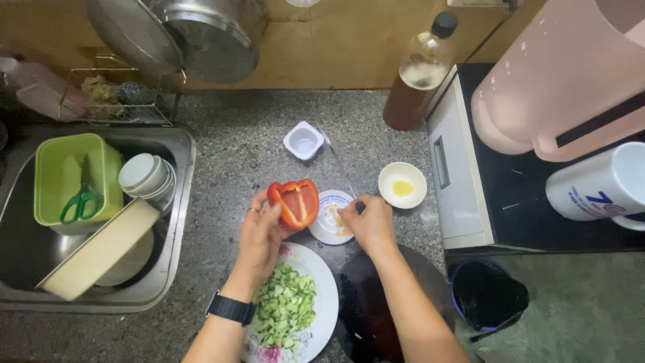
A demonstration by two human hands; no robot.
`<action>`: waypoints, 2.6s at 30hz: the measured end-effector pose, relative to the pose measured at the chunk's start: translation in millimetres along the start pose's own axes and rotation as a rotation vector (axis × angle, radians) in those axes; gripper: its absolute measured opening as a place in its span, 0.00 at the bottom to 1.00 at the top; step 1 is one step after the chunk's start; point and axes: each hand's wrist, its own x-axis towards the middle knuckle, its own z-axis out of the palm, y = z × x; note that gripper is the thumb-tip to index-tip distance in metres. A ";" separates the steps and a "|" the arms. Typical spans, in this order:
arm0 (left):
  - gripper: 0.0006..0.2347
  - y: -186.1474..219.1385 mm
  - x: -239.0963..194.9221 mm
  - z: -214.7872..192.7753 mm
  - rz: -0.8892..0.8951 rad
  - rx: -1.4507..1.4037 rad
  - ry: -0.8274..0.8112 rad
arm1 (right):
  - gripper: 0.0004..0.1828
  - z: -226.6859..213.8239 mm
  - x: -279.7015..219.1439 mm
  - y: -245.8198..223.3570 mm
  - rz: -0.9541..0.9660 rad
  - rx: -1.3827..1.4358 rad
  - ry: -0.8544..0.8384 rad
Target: The person removes the core and seeds from a red bell pepper using a knife, then slices it into strips and dices it into small pieces on a cutting board. A plate of chopped cucumber is visible nearby.
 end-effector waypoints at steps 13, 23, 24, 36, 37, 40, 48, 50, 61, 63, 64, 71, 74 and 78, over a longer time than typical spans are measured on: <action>0.20 -1.4 9.7 3.5 -0.132 -0.198 0.045 | 0.18 0.8 -1.8 9.1 -0.216 0.021 0.005; 0.19 1.9 10.7 7.1 -0.116 -0.135 -0.017 | 0.15 -3.2 0.9 1.4 0.029 0.101 -0.036; 0.19 -0.2 12.7 6.8 -0.148 -0.223 0.017 | 0.14 -4.7 0.6 -0.3 0.016 0.114 -0.037; 0.23 -2.8 17.4 -6.9 -0.345 -0.277 -0.067 | 0.15 -14.3 -5.5 -20.2 0.008 0.221 -0.102; 0.24 -2.1 18.0 -6.9 -0.356 -0.278 -0.078 | 0.16 -15.1 -5.6 -21.0 0.017 0.209 -0.089; 0.22 0.0 19.9 -5.3 -0.348 -0.258 -0.099 | 0.12 -17.0 -6.7 -20.3 -0.049 0.255 -0.085; 0.17 7.7 15.8 12.2 -0.174 -0.094 -0.079 | 0.14 -16.4 -20.7 -30.0 0.145 0.432 -0.141; 0.18 12.6 12.9 13.7 -0.188 -0.089 -0.124 | 0.14 -18.7 -25.2 -34.9 0.182 0.423 -0.136; 0.20 26.7 9.9 13.3 -0.293 -0.117 -0.133 | 0.20 -25.3 -60.9 -53.9 0.331 0.662 -0.191; 0.22 26.8 9.9 12.9 -0.259 0.008 -0.140 | 0.21 -25.8 -65.5 -52.1 0.327 0.668 -0.189; 0.23 27.2 10.9 13.3 -0.240 0.069 -0.143 | 0.21 -26.5 -66.7 -50.9 0.323 0.670 -0.187; 0.26 31.8 20.5 30.3 0.515 0.958 -0.228 | 0.20 -27.7 -72.6 -31.8 0.324 0.710 -0.073; 0.26 22.4 12.8 43.6 0.607 1.256 -0.392 | 0.20 -30.0 -75.2 -22.7 0.329 0.750 -0.007; 0.23 3.6 20.7 53.7 0.913 1.549 -0.593 | 0.20 -37.0 -83.0 -9.3 0.355 0.750 0.035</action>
